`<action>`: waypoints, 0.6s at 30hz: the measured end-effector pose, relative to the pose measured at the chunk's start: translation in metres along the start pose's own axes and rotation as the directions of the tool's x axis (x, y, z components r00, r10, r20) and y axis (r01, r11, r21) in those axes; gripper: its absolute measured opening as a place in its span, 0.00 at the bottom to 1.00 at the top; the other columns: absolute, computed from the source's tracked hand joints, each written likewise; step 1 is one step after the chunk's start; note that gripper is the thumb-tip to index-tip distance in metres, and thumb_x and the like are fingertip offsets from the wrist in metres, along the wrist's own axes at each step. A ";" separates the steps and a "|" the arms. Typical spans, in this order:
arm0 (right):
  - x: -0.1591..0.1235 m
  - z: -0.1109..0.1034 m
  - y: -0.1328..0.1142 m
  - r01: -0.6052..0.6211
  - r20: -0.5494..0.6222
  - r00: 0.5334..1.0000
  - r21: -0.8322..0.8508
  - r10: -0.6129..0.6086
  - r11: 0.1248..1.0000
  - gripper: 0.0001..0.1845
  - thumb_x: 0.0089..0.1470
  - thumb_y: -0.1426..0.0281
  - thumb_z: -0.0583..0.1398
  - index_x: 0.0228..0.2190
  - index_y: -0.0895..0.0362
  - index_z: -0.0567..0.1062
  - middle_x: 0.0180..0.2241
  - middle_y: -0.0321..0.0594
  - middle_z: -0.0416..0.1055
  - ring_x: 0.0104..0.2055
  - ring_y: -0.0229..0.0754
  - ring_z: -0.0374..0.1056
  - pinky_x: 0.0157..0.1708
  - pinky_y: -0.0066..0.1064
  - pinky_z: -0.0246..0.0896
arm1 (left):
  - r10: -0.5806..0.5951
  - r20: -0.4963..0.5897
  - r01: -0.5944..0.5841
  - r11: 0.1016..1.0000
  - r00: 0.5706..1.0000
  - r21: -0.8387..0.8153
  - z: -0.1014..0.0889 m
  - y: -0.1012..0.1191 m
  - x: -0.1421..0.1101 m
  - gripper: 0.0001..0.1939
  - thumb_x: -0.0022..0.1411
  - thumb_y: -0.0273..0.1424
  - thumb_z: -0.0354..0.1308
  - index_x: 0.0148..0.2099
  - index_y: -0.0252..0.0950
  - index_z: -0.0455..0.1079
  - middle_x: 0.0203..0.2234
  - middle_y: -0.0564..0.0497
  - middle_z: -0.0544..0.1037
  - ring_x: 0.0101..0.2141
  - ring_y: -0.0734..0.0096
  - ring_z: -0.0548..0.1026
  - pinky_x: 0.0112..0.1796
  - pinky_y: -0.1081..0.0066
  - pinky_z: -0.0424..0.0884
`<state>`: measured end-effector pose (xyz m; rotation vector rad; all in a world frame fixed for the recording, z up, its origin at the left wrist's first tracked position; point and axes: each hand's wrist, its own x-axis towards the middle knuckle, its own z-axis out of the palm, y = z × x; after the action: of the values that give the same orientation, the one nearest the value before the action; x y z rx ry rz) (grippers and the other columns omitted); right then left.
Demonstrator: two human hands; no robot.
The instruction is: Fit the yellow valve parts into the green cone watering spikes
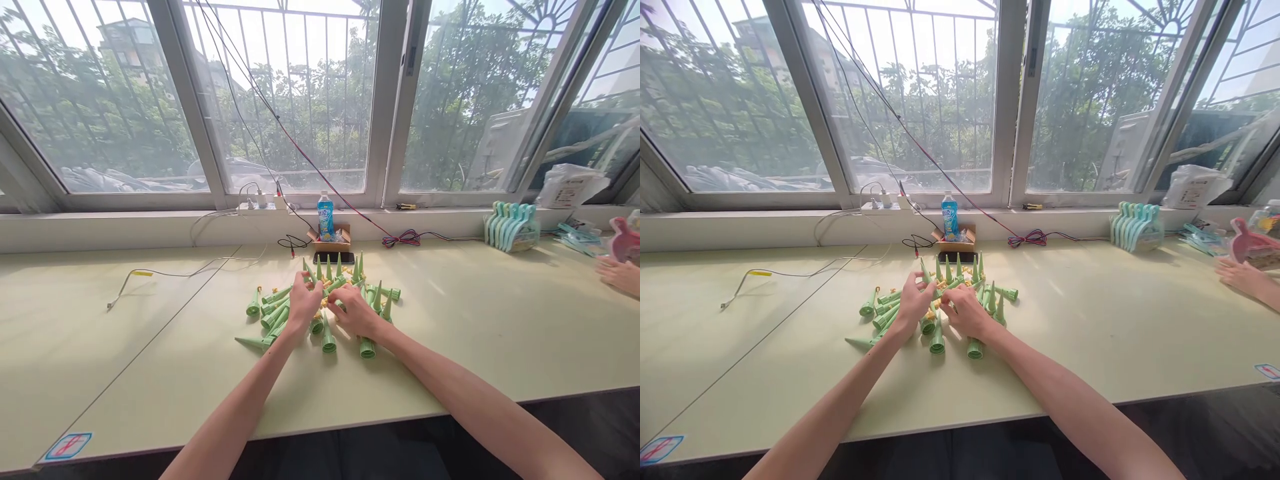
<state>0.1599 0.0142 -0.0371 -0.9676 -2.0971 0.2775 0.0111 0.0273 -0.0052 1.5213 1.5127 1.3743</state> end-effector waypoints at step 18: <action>0.003 -0.007 -0.006 -0.095 -0.231 0.966 0.108 0.118 0.990 0.08 0.61 0.71 0.54 0.32 0.56 0.73 0.31 0.40 0.73 0.35 0.42 0.65 0.37 0.34 0.60 | -0.034 0.111 0.037 0.999 0.993 -0.024 0.002 0.000 -0.002 0.16 0.54 0.33 0.57 0.45 0.36 0.63 0.20 0.57 0.69 0.17 0.78 0.63 0.20 0.76 0.61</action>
<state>0.1609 0.0107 -0.0276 -1.0063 -1.8022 0.2997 0.0132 0.0255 -0.0067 1.5218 1.4419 1.2637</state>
